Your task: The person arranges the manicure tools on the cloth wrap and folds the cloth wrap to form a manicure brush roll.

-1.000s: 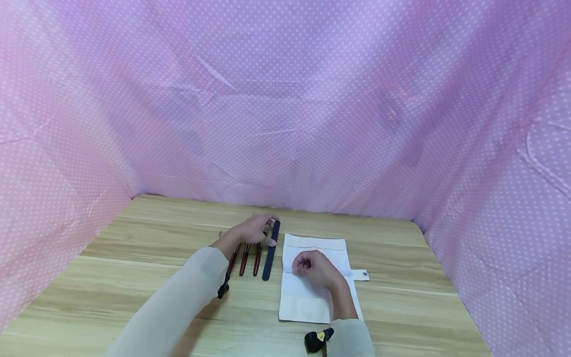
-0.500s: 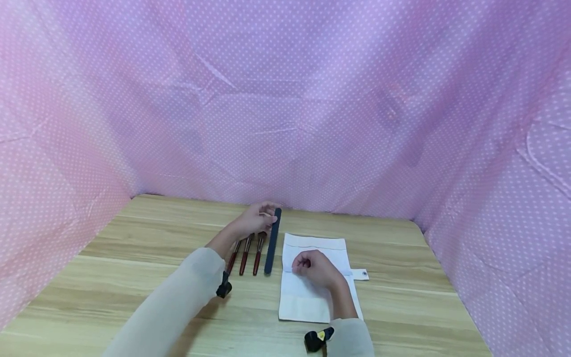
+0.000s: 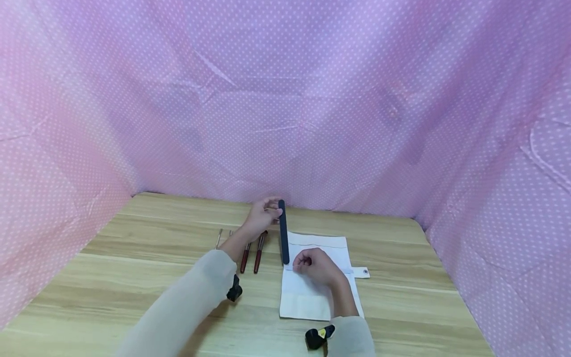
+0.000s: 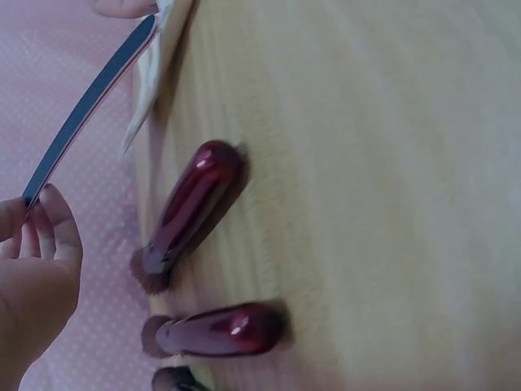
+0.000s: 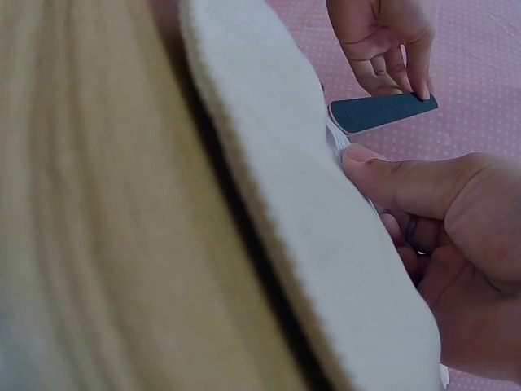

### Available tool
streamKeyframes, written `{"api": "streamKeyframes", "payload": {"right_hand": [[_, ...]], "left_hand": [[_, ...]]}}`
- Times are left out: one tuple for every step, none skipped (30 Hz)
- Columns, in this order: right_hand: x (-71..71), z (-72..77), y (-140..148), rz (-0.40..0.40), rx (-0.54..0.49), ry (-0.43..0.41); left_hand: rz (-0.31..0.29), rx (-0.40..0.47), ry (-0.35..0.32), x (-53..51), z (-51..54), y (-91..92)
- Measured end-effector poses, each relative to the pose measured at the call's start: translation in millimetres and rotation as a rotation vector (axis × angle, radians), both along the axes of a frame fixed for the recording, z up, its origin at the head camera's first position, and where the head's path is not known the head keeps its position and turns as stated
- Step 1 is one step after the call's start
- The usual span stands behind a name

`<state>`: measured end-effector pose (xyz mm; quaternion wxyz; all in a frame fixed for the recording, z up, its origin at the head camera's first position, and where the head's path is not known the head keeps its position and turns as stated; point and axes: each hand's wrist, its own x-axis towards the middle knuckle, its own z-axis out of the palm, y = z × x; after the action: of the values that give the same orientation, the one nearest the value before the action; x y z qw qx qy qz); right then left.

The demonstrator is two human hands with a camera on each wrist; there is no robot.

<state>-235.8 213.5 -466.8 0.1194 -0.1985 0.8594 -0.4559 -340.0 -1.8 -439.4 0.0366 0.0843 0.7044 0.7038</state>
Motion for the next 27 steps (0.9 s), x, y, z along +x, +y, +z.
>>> {"api": "streamKeyframes", "payload": {"right_hand": [[-0.2,0.1,0,0.001,-0.007,-0.003],[-0.2,0.5,0,0.002,-0.015,-0.006],[-0.4,0.7,0,0.004,-0.02,-0.007],[-0.5,0.8,0,0.007,-0.028,-0.007],[-0.7,0.9,0,0.011,-0.034,-0.007],[-0.8,1.0,0,0.013,-0.04,-0.009],[-0.9,1.0,-1,0.014,-0.044,-0.01],[-1.0,0.9,-1,0.014,-0.045,-0.008],[-1.1,0.8,-1,0.014,-0.048,-0.009],[-1.1,0.7,-1,0.014,-0.049,-0.011],[-1.1,0.8,-2,0.013,-0.05,-0.012],[-1.2,0.8,-2,0.012,-0.049,-0.012],[-1.3,0.9,-2,0.011,-0.047,-0.011],[-1.4,1.0,-2,0.01,-0.042,-0.01],[-1.5,1.2,-3,0.009,-0.038,-0.008],[-1.7,1.4,-3,0.008,-0.032,-0.005],[-1.9,1.3,-3,0.008,-0.03,-0.003],[-2.1,1.3,-2,0.01,-0.027,0.0],[-2.1,1.3,-2,0.012,-0.026,0.001],[-2.2,1.2,-2,0.014,-0.023,0.002],[-2.4,1.1,-2,0.017,-0.018,0.006],[-2.3,1.2,-2,0.019,-0.014,0.008],[-2.2,1.3,-3,0.022,-0.012,0.008],[-2.0,1.6,-3,0.024,-0.012,0.01],[-1.7,1.9,-3,0.022,-0.008,0.008],[-1.5,2.1,-3,0.02,-0.005,0.006],[-1.4,2.4,-3,0.016,-0.002,0.002]], "left_hand": [[0.008,-0.007,0.002,-0.2,-1.7,1.5],[0.012,-0.012,0.007,-0.4,-3.4,2.9],[0.014,-0.019,0.011,-0.4,-4.5,4.1],[0.011,-0.025,0.016,-0.4,-5.5,5.2],[0.009,-0.035,0.019,-0.5,-6.4,6.2],[0.004,-0.04,0.02,-0.4,-7.0,7.1],[-0.002,-0.046,0.022,-0.3,-7.3,8.0],[-0.008,-0.051,0.022,-0.3,-7.7,8.8],[-0.012,-0.059,0.019,-0.2,-8.2,9.6],[-0.017,-0.066,0.013,-0.3,-8.9,10.4],[-0.021,-0.071,0.008,-0.2,-9.5,11.2],[-0.025,-0.072,0.005,-0.1,-10.1,12.0],[-0.028,-0.074,0.002,0.0,-11.0,12.9],[-0.031,-0.077,0.002,0.2,-11.6,13.8],[-0.035,-0.08,0.001,0.5,-12.3,14.7],[-0.04,-0.085,0.0,0.8,-12.8,15.6],[-0.045,-0.09,0.0,1.1,-13.1,16.4],[-0.049,-0.097,-0.001,1.2,-13.7,17.2],[-0.053,-0.105,-0.005,1.4,-14.4,17.9],[-0.056,-0.112,-0.007,1.6,-14.7,18.5],[-0.059,-0.12,-0.01,1.9,-15.1,19.2],[-0.064,-0.129,-0.012,2.3,-15.2,19.8],[-0.068,-0.134,-0.013,2.4,-15.9,20.4],[-0.073,-0.135,-0.016,2.6,-16.4,20.7],[-0.08,-0.137,-0.019,2.9,-16.7,21.2],[-0.086,-0.136,-0.021,3.2,-17.2,21.8],[-0.095,-0.137,-0.026,3.6,-17.5,22.1]]}}
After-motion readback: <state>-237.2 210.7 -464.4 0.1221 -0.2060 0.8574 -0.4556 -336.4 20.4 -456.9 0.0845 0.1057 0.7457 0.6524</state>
